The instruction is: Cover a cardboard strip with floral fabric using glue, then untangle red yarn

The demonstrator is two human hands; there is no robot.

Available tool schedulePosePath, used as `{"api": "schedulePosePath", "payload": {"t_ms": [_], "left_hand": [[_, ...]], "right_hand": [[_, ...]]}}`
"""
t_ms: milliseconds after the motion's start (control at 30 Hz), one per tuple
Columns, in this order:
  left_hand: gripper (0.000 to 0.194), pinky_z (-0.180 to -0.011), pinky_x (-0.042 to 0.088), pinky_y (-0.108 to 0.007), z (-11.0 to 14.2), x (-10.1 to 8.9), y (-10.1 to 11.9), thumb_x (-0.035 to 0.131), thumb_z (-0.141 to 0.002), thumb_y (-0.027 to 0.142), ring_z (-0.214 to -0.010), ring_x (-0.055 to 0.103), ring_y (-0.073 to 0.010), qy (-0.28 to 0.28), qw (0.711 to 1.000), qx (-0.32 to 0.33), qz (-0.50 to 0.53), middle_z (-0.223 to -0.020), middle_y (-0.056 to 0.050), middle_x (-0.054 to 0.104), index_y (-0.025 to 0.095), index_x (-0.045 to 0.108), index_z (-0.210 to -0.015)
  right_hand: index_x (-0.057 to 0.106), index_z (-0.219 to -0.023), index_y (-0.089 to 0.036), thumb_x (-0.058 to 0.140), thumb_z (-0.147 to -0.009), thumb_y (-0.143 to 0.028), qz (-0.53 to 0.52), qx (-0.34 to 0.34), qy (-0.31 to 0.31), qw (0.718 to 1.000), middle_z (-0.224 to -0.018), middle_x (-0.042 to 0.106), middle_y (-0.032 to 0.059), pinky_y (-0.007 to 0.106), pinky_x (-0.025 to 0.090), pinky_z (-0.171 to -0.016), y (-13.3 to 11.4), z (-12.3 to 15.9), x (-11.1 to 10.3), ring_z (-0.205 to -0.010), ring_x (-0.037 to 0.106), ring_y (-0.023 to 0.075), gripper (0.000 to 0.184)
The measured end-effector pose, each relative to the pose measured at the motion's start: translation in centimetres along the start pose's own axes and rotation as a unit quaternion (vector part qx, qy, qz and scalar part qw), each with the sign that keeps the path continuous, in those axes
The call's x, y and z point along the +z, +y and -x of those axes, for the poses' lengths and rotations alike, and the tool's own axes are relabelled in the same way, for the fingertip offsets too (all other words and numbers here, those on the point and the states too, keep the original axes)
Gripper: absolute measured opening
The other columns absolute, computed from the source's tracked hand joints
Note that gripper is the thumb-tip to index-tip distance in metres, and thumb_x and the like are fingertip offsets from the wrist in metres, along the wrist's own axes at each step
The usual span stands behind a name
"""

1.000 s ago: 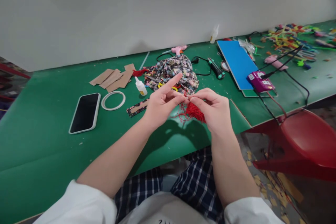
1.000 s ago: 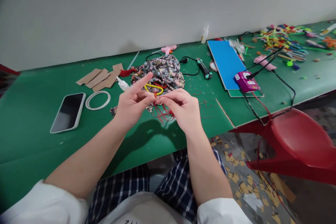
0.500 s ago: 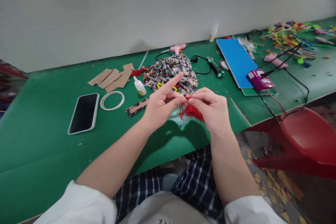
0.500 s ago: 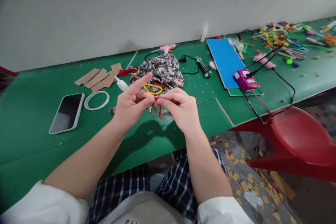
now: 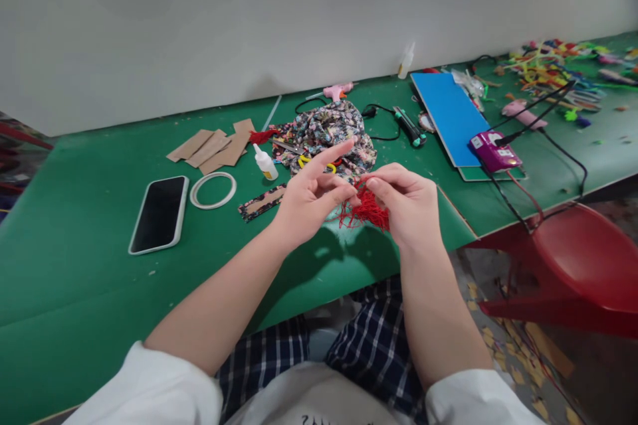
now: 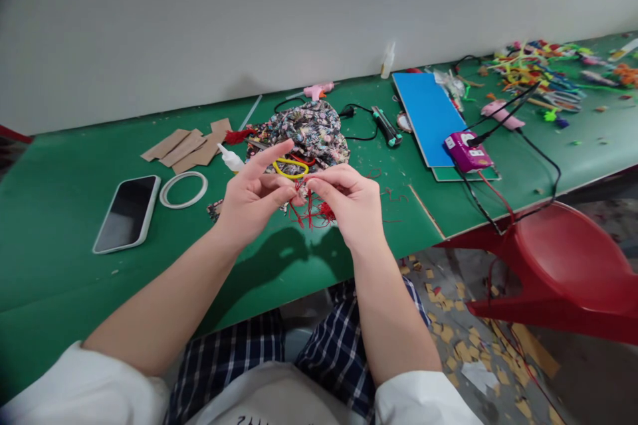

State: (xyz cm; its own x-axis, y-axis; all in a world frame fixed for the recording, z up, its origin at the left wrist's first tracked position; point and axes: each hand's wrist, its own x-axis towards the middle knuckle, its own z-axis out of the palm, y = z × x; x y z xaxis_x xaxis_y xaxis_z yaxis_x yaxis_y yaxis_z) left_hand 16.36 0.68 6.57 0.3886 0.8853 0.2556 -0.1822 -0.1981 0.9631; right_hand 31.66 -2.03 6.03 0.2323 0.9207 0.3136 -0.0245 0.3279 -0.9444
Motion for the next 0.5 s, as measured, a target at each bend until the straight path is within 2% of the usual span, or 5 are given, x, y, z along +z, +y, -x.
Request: {"api": "schedulePosePath", "payload": {"t_ms": [233, 500], "left_hand": [[0.054, -0.066, 0.05, -0.023, 0.0, 0.13, 0.09, 0.07, -0.075, 0.025, -0.066, 0.065, -0.0131, -0.008, 0.999, -0.015, 0.03, -0.067, 0.002, 0.068, 0.026, 0.054, -0.126], [0.05, -0.066, 0.05, -0.024, 0.0, 0.11, -0.04, 0.068, -0.077, 0.025, -0.066, 0.065, -0.013, -0.017, 1.0, -0.012, 0.006, -0.068, 0.002, 0.068, 0.026, 0.054, -0.124]], "right_hand": [[0.072, -0.072, -0.026, 0.072, -0.069, -0.026, -0.027, 0.032, -0.026, 0.999, -0.075, 0.066, -0.0006, 0.029, 0.051, -0.063, 0.14, 0.09, 0.01, -0.069, 0.061, 0.0127, 0.003], [0.073, -0.073, -0.027, 0.072, -0.07, -0.025, -0.034, 0.036, -0.034, 0.998, -0.075, 0.066, -0.0007, 0.027, 0.051, -0.063, 0.12, 0.09, -0.01, -0.069, 0.061, 0.012, 0.004]]}}
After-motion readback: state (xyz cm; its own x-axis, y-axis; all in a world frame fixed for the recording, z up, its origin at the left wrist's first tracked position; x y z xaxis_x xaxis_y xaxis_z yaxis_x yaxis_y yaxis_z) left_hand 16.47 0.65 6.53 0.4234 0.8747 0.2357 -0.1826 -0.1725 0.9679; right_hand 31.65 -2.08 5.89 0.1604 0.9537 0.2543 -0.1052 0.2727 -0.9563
